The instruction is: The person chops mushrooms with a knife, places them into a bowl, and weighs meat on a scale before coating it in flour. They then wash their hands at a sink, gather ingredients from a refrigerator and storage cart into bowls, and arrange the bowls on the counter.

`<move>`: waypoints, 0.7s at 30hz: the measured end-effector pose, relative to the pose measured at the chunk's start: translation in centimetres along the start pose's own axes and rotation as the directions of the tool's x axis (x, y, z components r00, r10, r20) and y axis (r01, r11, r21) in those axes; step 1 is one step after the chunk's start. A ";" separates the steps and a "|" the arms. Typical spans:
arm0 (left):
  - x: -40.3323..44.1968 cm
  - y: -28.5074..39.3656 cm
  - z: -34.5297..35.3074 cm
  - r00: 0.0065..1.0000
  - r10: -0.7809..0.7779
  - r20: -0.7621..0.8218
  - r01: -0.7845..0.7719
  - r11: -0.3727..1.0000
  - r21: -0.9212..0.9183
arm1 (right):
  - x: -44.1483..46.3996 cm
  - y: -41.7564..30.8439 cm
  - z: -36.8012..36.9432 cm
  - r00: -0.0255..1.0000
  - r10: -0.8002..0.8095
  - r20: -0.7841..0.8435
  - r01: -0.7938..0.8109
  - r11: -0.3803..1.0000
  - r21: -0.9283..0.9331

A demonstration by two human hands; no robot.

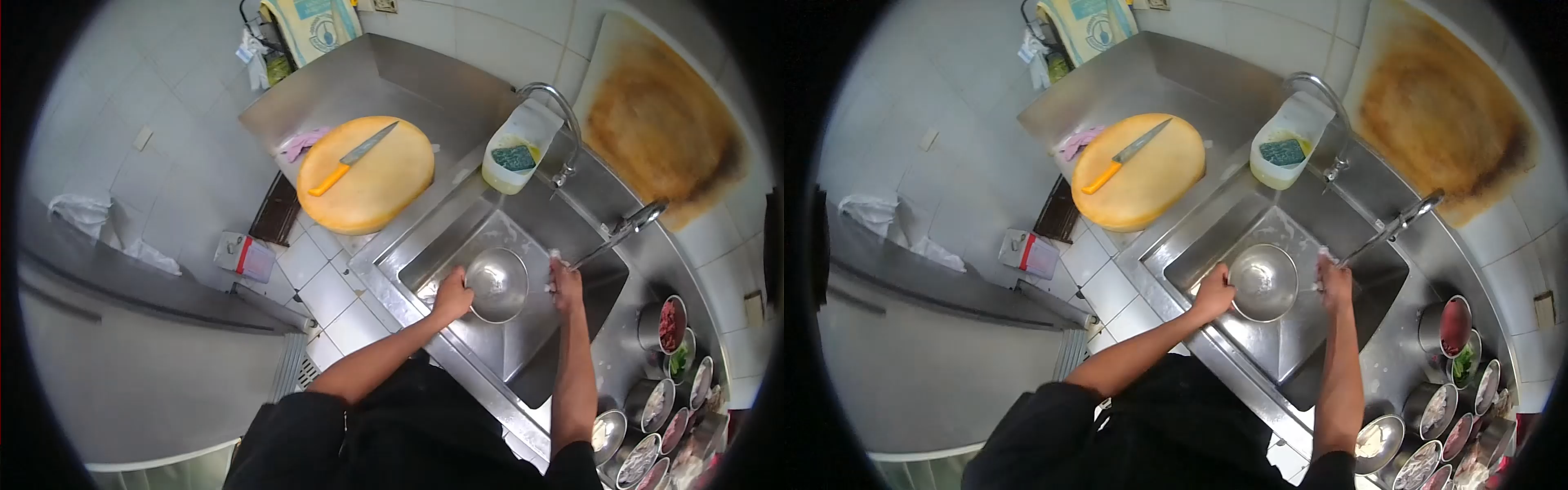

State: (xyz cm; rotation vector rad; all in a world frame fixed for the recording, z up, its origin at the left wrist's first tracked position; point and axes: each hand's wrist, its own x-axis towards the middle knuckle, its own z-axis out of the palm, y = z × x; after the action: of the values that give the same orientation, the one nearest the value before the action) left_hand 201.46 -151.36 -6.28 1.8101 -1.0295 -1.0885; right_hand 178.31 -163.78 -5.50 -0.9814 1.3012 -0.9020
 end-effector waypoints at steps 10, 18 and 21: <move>4.1 10.2 10.5 0.852 0.343 0.395 -0.350 0.935 -0.055 | -3.3 -4.8 2.2 0.951 -0.215 -0.225 0.207 0.977 -0.059; 7.2 3.8 11.3 0.913 0.188 0.362 -0.208 0.978 0.016 | -3.1 -4.9 2.0 0.907 -0.317 -0.279 0.259 0.939 -0.224; 8.4 -1.0 9.3 0.705 -0.269 0.657 0.570 0.765 -0.299 | -2.4 -5.1 1.7 0.986 -0.077 -0.151 0.043 0.975 -0.216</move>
State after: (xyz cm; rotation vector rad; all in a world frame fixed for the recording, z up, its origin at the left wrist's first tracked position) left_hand 195.72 -160.44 -12.81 1.3346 -0.5391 -2.0934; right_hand 179.91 -163.14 0.16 -1.1384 1.5335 -0.9152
